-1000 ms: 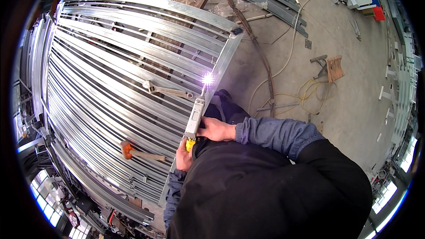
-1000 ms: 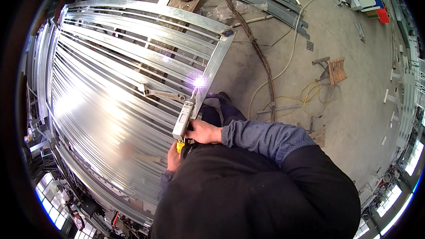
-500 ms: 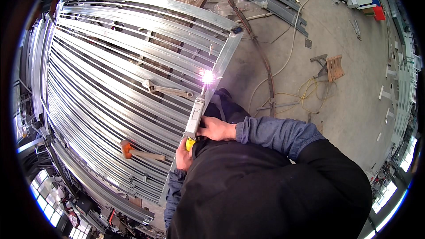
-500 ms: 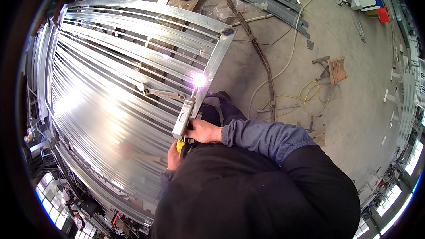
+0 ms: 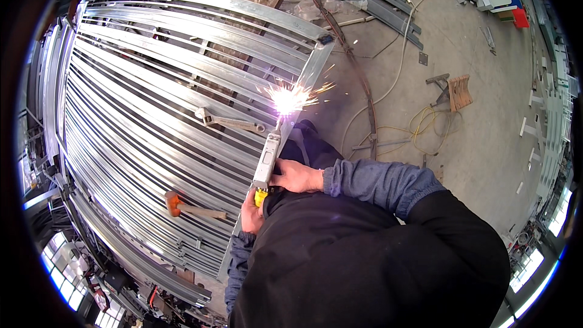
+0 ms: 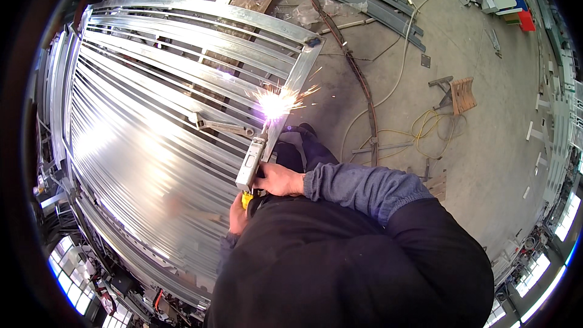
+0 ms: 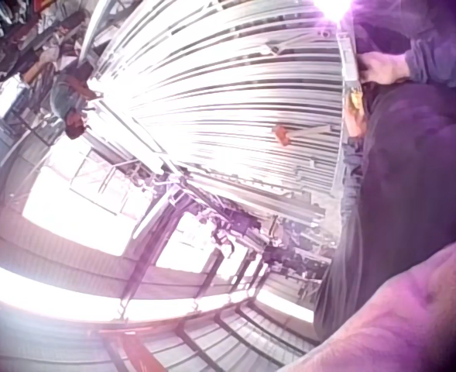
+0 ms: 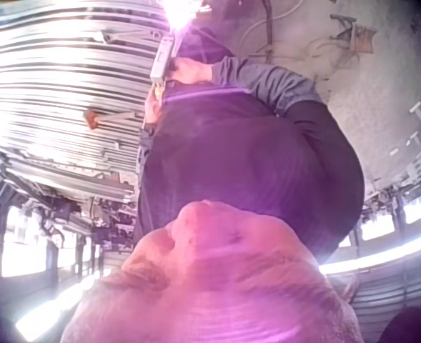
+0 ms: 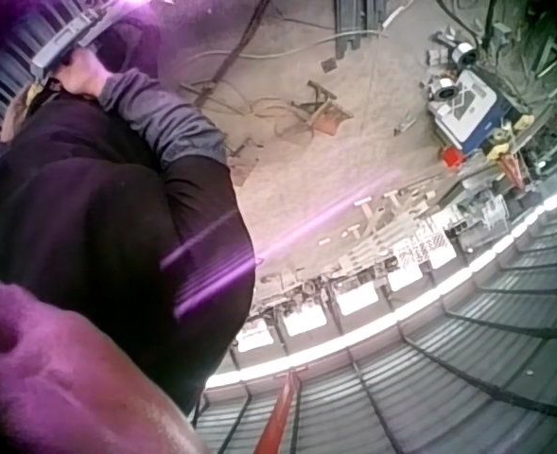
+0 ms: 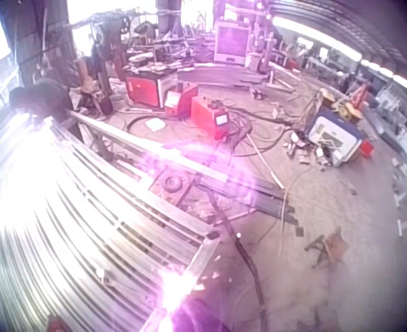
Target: The person welds the joints of a large metal frame using a handheld welding torch. They move along the frame, applying welds to multiple connection points while sparks fly. The person briefly repositions the welding cable before continuing the welding process.
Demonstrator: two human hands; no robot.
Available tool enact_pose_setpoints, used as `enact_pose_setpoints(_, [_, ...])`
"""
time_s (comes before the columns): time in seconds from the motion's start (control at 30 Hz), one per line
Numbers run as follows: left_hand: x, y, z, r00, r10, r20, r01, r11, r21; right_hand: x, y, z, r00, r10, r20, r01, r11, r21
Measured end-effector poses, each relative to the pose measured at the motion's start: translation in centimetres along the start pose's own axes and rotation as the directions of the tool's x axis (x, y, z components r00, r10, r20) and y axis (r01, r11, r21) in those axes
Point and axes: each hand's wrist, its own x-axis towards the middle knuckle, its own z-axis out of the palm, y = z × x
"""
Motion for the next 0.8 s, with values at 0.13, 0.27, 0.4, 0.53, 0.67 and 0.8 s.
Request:
enact_pose_setpoints(0.13, [-0.2,0.2,0.2,1.0,-0.017,0.016,0.019,0.995,-0.102,-0.1,-0.2,0.0,1.0,0.005,-0.002,-0.005,1.0,-0.009])
enact_pose_setpoints(0.27, [-0.3,0.3,0.3,1.0,-0.014,0.019,0.016,0.994,-0.111,0.1,0.1,0.0,1.0,0.02,0.023,-0.02,1.0,0.023])
enact_pose_setpoints(0.4, [-0.3,-0.3,0.0,1.0,-0.021,0.02,0.023,0.993,-0.117,0.1,0.0,0.2,1.0,0.009,0.022,-0.009,1.0,0.027])
enact_pose_setpoints(0.53, [-0.3,0.1,0.1,0.999,-0.028,0.015,0.029,0.992,-0.12,-0.1,-0.3,0.1,1.0,-0.005,0.021,0.005,1.0,0.029])
enact_pose_setpoints(0.67, [-0.3,-0.1,0.0,0.999,-0.031,0.007,0.032,0.996,-0.08,0.1,0.6,0.6,0.997,-0.073,-0.035,0.074,0.996,0.04])
enact_pose_setpoints(0.8, [-0.4,0.1,-0.1,1.0,-0.023,0.009,0.024,0.998,-0.055,0.2,0.7,0.7,0.998,-0.063,-0.027,0.064,0.997,0.047])
